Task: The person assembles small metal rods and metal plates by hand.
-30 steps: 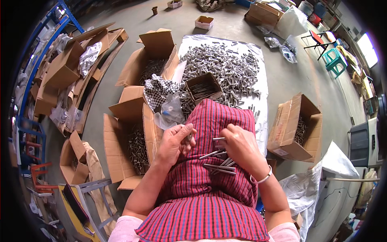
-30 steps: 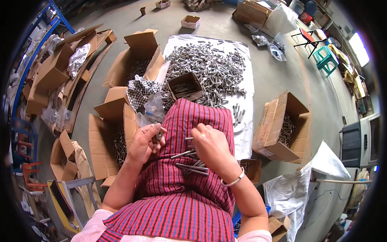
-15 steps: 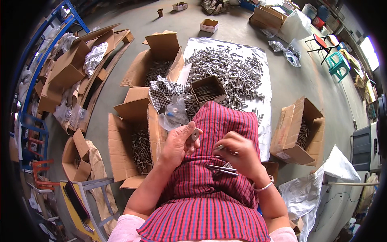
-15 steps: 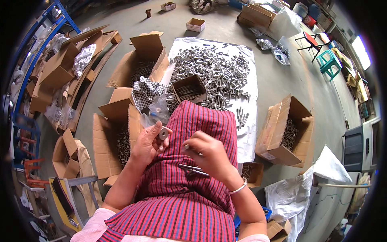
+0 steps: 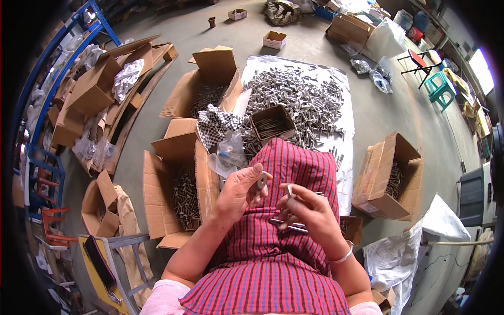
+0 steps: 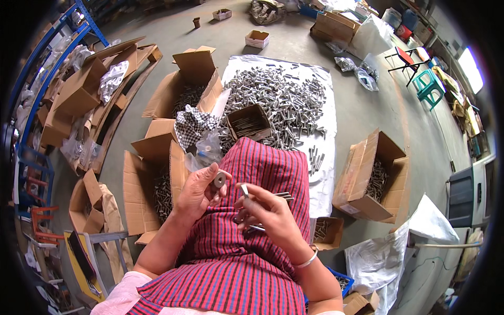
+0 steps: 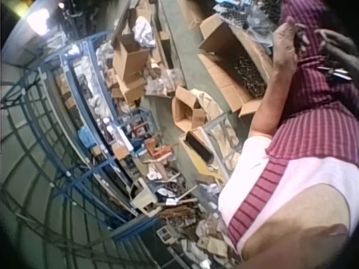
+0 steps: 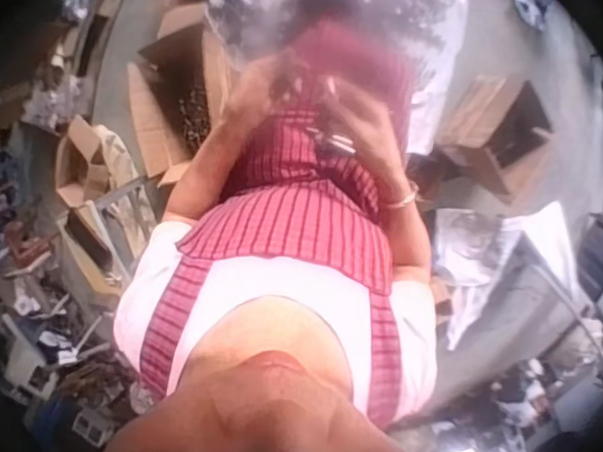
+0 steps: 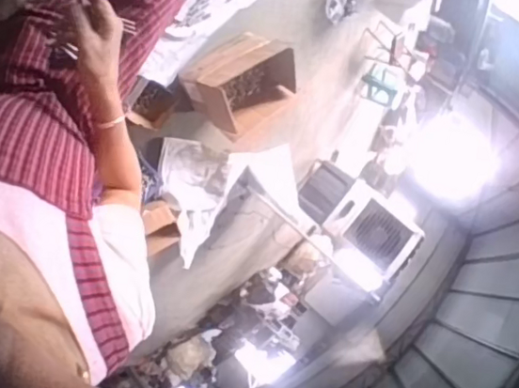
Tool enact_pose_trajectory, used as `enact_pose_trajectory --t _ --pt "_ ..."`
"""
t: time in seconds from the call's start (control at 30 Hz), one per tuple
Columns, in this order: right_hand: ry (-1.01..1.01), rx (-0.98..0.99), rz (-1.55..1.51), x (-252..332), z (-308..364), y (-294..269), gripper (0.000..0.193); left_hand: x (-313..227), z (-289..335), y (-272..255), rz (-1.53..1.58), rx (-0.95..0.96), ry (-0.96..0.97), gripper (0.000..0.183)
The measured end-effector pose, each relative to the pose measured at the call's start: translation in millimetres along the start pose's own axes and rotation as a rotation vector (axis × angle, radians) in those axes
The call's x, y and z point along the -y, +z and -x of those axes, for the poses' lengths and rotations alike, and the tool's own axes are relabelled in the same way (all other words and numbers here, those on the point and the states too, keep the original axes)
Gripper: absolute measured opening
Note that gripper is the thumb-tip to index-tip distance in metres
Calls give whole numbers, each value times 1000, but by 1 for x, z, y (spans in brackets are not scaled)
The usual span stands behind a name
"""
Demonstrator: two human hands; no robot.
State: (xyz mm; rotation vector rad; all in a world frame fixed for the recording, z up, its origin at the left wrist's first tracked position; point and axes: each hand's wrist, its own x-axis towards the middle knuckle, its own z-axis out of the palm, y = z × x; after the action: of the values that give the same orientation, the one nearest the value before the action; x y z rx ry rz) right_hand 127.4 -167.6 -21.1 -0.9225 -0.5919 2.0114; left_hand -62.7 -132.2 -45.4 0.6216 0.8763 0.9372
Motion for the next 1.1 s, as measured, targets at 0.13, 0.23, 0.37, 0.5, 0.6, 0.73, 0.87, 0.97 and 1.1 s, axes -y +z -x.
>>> enact_pose_trajectory --t 0.13,0.23,0.37,0.5,0.6,0.73,0.87,0.97,1.1 --pt "-625 -25 1010 11 9 11 20 -2 3 -1 16 25 19 40" --pt "-865 -120 1433 17 15 24 24 -3 7 0 27 2 27 38" --pt "-913 -188 1534 15 13 30 19 -4 8 1 13 -2 27 37" --pt "-1024 -235 1528 12 3 24 13 -5 9 0 7 2 23 37" --pt "-1038 -219 1504 10 0 24 14 -4 8 -4 -74 46 28 39" --pt "-1064 -205 1524 8 -3 23 15 -2 9 -1 -73 50 31 38" --pt "-1063 -217 1529 8 -2 23 15 -1 6 0 -71 71 44 37" --pt "-1036 -229 1469 8 -2 21 13 -1 4 8 -20 41 41 35" --pt "-1020 -226 1451 6 -3 18 11 1 0 10 -14 40 40 33"
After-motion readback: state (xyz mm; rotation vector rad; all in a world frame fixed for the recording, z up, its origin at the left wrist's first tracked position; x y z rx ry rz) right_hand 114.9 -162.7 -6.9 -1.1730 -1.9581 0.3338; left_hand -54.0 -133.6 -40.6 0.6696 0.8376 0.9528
